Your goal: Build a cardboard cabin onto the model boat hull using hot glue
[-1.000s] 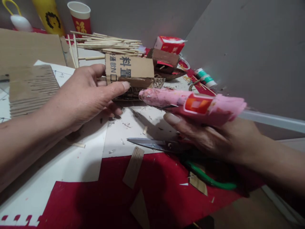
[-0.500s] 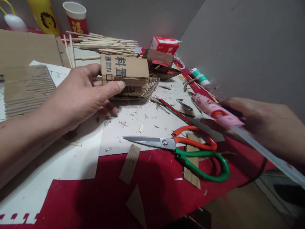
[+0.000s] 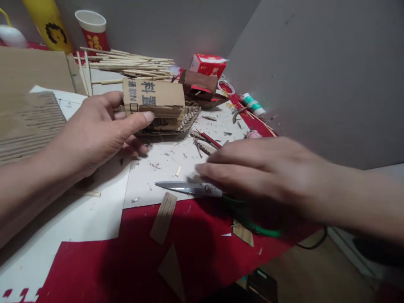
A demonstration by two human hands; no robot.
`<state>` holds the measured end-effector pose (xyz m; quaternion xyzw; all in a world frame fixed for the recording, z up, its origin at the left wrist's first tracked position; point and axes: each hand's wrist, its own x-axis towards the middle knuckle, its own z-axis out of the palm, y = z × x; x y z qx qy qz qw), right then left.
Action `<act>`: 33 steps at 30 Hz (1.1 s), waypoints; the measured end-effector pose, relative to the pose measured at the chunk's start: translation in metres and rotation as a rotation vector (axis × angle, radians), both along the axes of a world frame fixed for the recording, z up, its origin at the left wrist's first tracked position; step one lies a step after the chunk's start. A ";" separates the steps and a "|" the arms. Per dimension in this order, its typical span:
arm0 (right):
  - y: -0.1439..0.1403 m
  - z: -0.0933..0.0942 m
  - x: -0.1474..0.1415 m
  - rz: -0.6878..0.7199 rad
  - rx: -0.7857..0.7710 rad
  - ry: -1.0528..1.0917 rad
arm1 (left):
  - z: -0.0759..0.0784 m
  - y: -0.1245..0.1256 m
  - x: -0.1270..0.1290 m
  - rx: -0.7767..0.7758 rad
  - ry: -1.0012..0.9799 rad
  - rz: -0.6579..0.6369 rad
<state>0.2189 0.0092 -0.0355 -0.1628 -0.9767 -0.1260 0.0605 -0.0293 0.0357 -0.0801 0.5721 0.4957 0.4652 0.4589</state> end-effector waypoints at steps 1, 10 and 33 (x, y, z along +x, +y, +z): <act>0.006 -0.002 -0.013 0.033 -0.012 -0.093 | 0.000 0.000 0.000 -0.006 -0.009 0.000; 0.028 -0.002 -0.046 0.044 -0.224 -0.390 | 0.002 -0.001 0.002 -0.042 -0.012 0.005; 0.028 -0.041 -0.068 -0.471 -0.620 0.931 | -0.001 0.000 0.001 -0.042 -0.057 -0.005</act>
